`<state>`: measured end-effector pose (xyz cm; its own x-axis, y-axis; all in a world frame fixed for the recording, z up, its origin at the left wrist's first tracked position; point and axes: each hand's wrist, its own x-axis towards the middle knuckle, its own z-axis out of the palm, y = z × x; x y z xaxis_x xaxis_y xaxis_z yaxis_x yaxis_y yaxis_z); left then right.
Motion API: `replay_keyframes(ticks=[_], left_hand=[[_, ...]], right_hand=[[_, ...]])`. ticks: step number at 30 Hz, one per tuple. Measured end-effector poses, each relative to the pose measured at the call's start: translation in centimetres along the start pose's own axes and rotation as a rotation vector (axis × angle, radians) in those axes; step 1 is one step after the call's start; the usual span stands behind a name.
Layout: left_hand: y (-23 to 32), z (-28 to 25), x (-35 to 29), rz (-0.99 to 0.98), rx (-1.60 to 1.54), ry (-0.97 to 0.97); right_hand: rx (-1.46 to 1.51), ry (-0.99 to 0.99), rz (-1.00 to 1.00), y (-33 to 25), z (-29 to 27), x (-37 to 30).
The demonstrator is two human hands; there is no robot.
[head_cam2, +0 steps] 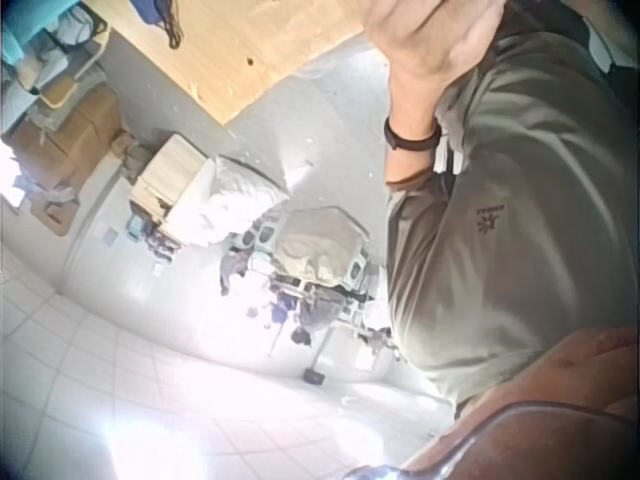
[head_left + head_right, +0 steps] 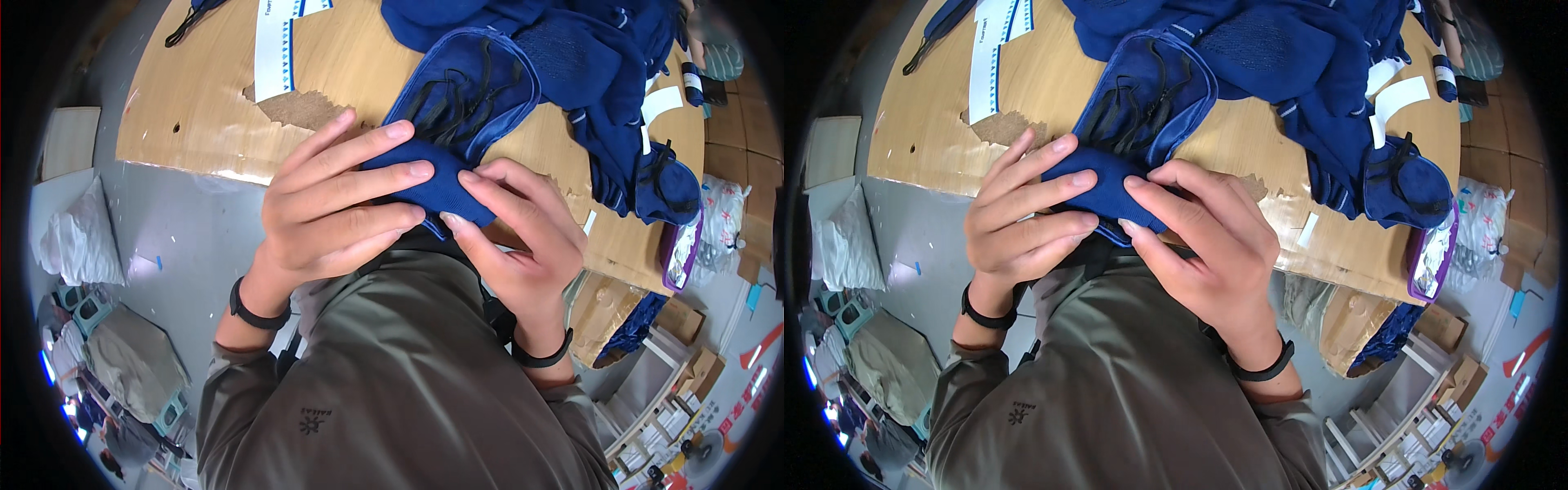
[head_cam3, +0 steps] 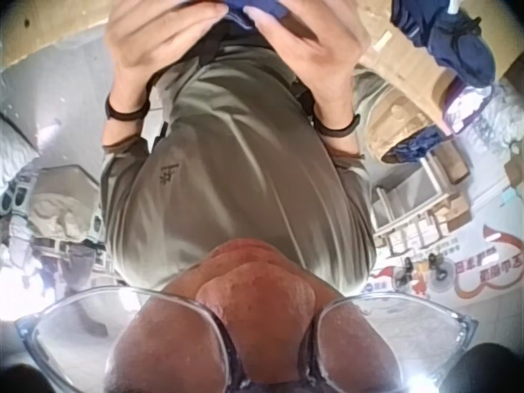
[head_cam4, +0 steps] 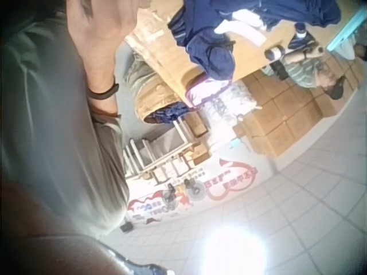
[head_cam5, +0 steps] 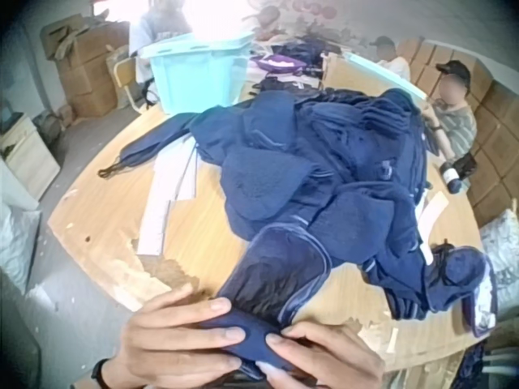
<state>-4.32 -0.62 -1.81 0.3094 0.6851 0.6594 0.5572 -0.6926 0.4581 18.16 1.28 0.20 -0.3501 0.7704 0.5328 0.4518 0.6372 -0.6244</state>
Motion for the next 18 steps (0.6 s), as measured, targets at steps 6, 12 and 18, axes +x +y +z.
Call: replay_keyframes(ticks=[6,12,18], left_hand=[[0.1,-0.1,0.2,-0.032,-0.036,-0.006],[0.3,-0.2,1.1,-0.086,-0.046,0.027],[0.4,-0.5,2.5,-0.059,0.033,-0.007]], right_hand=[[0.021,-0.011,0.009,-0.2,0.2,-0.1],[-0.024,-0.028,-0.045,0.4,0.1,-0.2],[-0.093,-0.019,-0.057,0.3,0.1,-0.1]])
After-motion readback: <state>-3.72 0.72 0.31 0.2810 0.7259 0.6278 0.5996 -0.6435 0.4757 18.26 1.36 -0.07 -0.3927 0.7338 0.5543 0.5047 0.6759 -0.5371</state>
